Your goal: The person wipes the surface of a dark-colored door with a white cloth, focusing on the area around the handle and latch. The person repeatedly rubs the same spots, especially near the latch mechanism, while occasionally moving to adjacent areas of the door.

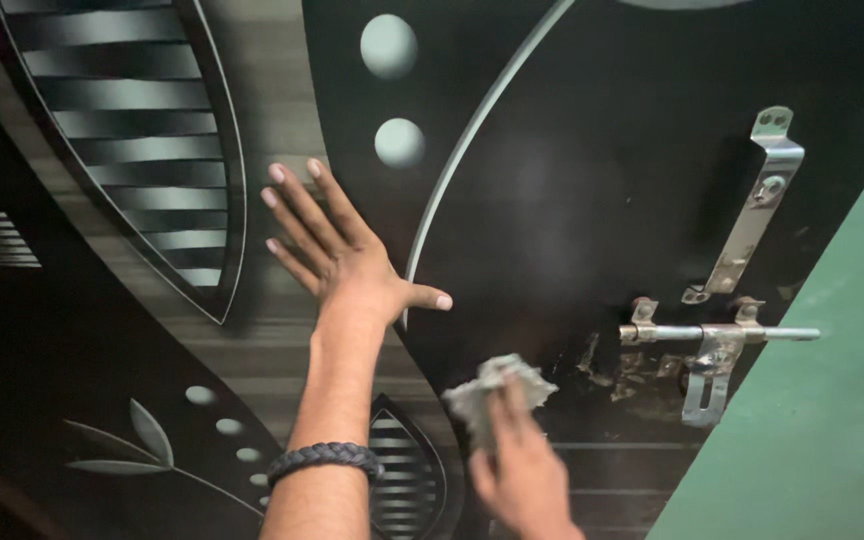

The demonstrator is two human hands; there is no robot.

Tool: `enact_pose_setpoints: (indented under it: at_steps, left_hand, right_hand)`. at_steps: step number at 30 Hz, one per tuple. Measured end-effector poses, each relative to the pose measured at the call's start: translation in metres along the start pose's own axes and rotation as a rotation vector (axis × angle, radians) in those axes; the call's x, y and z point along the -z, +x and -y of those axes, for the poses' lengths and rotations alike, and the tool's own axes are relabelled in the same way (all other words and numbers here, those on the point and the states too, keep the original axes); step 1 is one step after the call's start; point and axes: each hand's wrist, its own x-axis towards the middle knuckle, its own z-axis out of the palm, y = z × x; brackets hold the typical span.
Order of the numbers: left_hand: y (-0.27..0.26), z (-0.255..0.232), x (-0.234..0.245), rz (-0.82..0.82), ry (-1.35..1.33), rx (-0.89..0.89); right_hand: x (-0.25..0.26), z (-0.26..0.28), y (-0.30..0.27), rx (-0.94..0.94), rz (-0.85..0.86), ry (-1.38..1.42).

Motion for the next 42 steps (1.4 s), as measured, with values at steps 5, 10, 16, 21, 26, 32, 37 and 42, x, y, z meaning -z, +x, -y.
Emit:
enact_pose_setpoints:
  at_steps: [5,10,16,21,26,32,37,42]
  left_hand:
    - [-0.001,-0.002,0.001,-0.028,-0.017,-0.013]
    - [0.003,-0.006,0.002,0.025,0.037,0.038]
    - [-0.002,-0.004,0.003,0.023,0.019,0.027]
    - [-0.001,-0.009,0.004,0.059,0.053,0.062]
    - [0.002,-0.007,0.0,0.044,0.083,0.062]
    - [-0.022,0.007,-0.011,-0.148,0.046,-0.117]
    - [-0.129,0.009,-0.075,-0.115,-0.299,-0.183]
    - [-0.242,-0.01,-0.202,0.165,-0.664,-0.122]
  right_hand:
    - [0.011,-0.019,0.002,0.102,0.177,-0.167]
    - [0.018,-0.057,-0.012,0.261,0.321,-0.277]
    - [0.046,-0.118,-0.02,0.035,0.329,-0.447]
    - [0.061,-0.145,-0.023,0.09,0.641,-0.549]
    - [0.077,-0.168,-0.037,0.134,0.52,-0.363]
    - [0.085,-0.19,-0.052,0.059,0.27,-0.057]
    - [0.095,-0.175,-0.043,-0.211,0.4,0.141]
    - [0.084,-0.177,-0.043,0.299,0.327,0.31]
